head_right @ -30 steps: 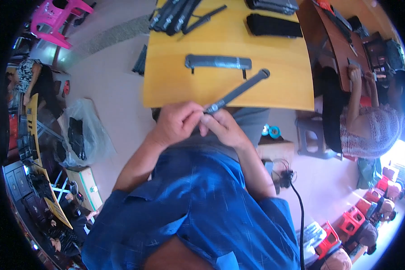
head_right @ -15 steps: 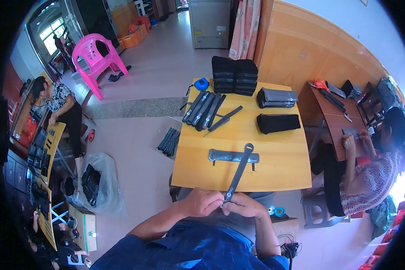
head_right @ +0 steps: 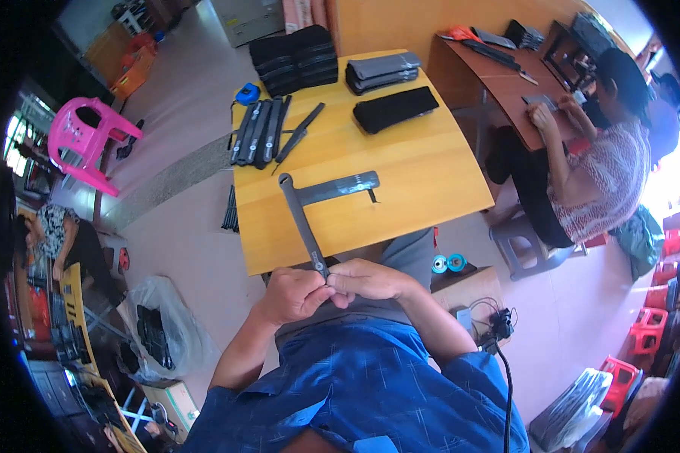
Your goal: Inspecting, clearing small holes, and sorting plastic hardware strips at a workbench.
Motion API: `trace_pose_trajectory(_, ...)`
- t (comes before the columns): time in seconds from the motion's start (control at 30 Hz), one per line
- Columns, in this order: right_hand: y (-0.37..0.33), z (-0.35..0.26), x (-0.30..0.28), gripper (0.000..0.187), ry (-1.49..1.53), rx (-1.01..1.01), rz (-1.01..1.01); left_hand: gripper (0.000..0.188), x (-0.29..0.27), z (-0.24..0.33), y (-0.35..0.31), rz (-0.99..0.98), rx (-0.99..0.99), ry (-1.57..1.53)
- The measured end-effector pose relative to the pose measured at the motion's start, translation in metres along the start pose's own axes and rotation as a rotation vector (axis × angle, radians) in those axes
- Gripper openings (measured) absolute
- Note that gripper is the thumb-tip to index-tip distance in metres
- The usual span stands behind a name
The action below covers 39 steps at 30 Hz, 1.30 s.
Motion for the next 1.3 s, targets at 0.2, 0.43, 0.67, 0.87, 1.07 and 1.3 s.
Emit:
trace_pose_trajectory(0.2,-0.008,-0.004,0.008,0.042,-0.124,-0.173,0.020,0.027,-0.004,0.007,0.000,-0.126,-0.123,-0.031)
trace_pose_trajectory(0.43,-0.012,-0.038,0.021,0.040,-0.590,-0.193,-0.143,0.026,-0.053,-0.011,0.005,-0.424,-0.303,-0.017)
trace_pose_trajectory(0.67,-0.036,-0.033,0.005,0.040,-0.825,-0.333,-0.223,0.028,-0.147,-0.036,0.004,-0.424,-0.428,0.121)
trace_pose_trajectory(0.87,-0.060,-0.008,-0.013,0.039,-0.972,-0.251,-0.066,0.030,-0.270,-0.058,0.008,-0.239,-0.554,0.535)
trace_pose_trajectory(1.07,-0.104,0.021,-0.051,0.039,-0.781,0.031,-0.032,0.027,-0.427,-0.050,-0.015,0.251,-0.545,0.689)
trace_pose_trajectory(1.3,-0.053,0.026,-0.023,0.032,-0.650,-0.176,0.124,0.024,-0.251,-0.034,0.099,0.109,-0.336,0.546)
Point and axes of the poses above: each hand's wrist, its own y-axis towards the middle knuckle, its own x-axis out of the palm, z = x × y, the point moved 4 cm from there along y, towards the middle knuckle, and after that the axes turned 11 degrees about z, right-handed, at the moved point
